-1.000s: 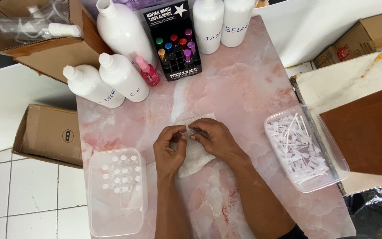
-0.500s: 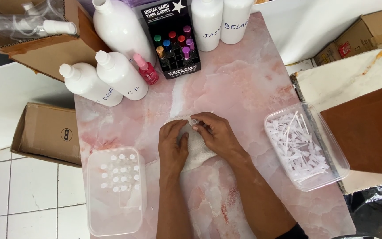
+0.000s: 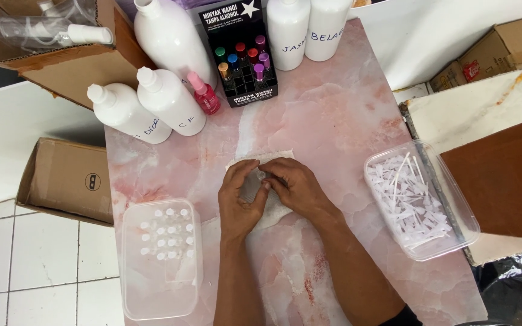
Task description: Assembling small perfume tester vials by attaching sprayer caps and wrapping them in protective material.
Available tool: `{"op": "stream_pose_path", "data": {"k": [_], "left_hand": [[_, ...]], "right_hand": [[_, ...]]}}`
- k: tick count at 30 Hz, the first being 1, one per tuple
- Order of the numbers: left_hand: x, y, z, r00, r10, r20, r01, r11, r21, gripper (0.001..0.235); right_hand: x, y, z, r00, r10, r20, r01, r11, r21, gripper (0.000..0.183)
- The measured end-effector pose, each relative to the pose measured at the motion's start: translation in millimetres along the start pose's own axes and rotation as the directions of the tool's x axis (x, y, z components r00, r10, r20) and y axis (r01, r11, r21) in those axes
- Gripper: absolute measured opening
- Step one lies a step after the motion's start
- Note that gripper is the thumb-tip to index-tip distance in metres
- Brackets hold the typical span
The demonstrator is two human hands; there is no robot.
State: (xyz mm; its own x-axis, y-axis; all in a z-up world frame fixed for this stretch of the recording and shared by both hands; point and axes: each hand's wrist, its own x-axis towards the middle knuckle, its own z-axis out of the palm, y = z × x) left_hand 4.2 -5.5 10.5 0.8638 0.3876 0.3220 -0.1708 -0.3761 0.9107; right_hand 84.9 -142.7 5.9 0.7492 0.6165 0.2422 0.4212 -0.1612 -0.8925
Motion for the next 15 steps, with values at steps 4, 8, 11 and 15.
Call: {"op": "stream_pose_path", "data": {"k": [4,8,11,15], "left_hand": [[-1.7,-4.2,4.3,0.998,-0.057,-0.002,0.057,0.998,-0.004,0.043],[-3.6,-9.3,6.2,0.993,-0.115,-0.018,0.115,0.993,0.014,0.033],[-3.6,-9.9,7.0,0.989,-0.144,-0.032,0.145,0.989,0.031,0.028],[-6.5,-20.1,8.4,0.985,-0.167,-0.053,0.169,0.985,0.038,0.026]], "right_hand": [[0.4,3.5,-1.8,1.000,0.019,0.002,-0.019,0.999,0.028,0.023],[-1.8,15.1,0.6,0.999,0.035,0.015,-0.035,0.999,0.034,0.029],[-2.2,17.0,1.2,0.999,0.032,0.001,-0.032,0.999,0.042,0.030],[-3.8,19.6,2.4,0.999,0.016,-0.033,-0.015,1.000,0.026,0.027]]}}
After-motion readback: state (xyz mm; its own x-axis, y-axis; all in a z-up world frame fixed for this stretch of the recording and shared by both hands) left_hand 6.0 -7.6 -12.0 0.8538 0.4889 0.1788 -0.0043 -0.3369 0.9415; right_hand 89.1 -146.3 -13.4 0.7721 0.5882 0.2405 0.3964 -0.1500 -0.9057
